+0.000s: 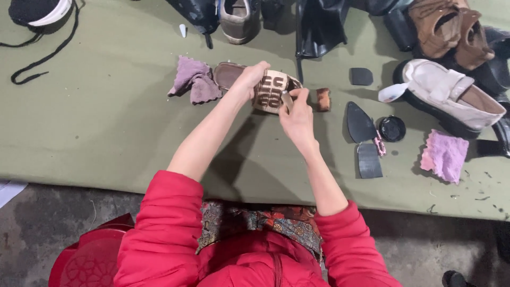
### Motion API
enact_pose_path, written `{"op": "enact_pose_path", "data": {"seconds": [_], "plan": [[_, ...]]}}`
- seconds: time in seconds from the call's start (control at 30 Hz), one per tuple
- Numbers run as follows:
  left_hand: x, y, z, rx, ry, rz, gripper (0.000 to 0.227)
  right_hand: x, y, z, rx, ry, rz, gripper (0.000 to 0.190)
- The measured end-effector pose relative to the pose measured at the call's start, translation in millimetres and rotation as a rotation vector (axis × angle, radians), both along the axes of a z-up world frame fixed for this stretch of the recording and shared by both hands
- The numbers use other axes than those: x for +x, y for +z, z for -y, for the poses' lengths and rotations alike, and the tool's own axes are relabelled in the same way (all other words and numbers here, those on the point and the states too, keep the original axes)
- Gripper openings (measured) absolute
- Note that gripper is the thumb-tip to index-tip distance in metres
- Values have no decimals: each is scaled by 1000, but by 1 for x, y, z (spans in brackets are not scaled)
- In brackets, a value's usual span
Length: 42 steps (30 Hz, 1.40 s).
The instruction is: The person holds a brown slipper and uses a needle and thread to sew the sole to the upper part of the shoe. They repeatedly push the needle through the material and pull the thread tight to secure the attachment.
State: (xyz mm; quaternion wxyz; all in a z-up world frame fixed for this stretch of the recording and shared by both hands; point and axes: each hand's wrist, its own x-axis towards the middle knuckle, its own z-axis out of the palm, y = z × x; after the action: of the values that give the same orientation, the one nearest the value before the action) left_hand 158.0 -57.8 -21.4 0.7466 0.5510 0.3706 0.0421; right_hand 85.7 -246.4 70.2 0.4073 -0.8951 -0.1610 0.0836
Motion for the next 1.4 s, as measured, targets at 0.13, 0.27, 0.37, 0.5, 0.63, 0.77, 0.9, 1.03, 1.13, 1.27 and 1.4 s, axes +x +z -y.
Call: {"op": "enact_pose_path", "data": {"seconds": [0.13, 0.27, 0.37, 0.5, 0.63, 0.77, 0.9, 1.03, 1.13, 1.27, 1.4], "plan": [[-4, 7, -12, 143, -86, -46, 66, 30, -26, 3, -106, 18, 13, 26], [8, -3, -44, 694, -199, -118, 49, 40, -30, -1, -257, 26, 40, 24], [1, 17, -50, 1249, -307, -31, 26, 39, -37, -8, -298, 71, 93, 21], [5, -8, -57, 1365, -573, 252, 31, 32, -39, -19, -394, 108, 189, 28], [6, -15, -69, 1132, -618, 413, 36, 32, -41, -32, -486, 116, 160, 33], [2, -8, -64, 958, -585, 368, 34, 35, -56, -47, -614, 131, 117, 32], [3, -4, -29, 1216, -381, 175, 60, 35, -57, -54, -675, 149, 116, 30], [23, -32, -4, 1296, -63, 157, 34, 34, -60, -57, -578, 118, 55, 34], [23, -30, -4, 1263, -12, 130, 28, 26, -58, -63, -673, 136, 160, 33], [20, -18, 3, 1223, 25, 155, 23, 34, -54, -62, -649, 148, 137, 30], [21, -14, 3, 1224, 59, 174, 21, 46, -51, -53, -460, 47, -15, 36]]}}
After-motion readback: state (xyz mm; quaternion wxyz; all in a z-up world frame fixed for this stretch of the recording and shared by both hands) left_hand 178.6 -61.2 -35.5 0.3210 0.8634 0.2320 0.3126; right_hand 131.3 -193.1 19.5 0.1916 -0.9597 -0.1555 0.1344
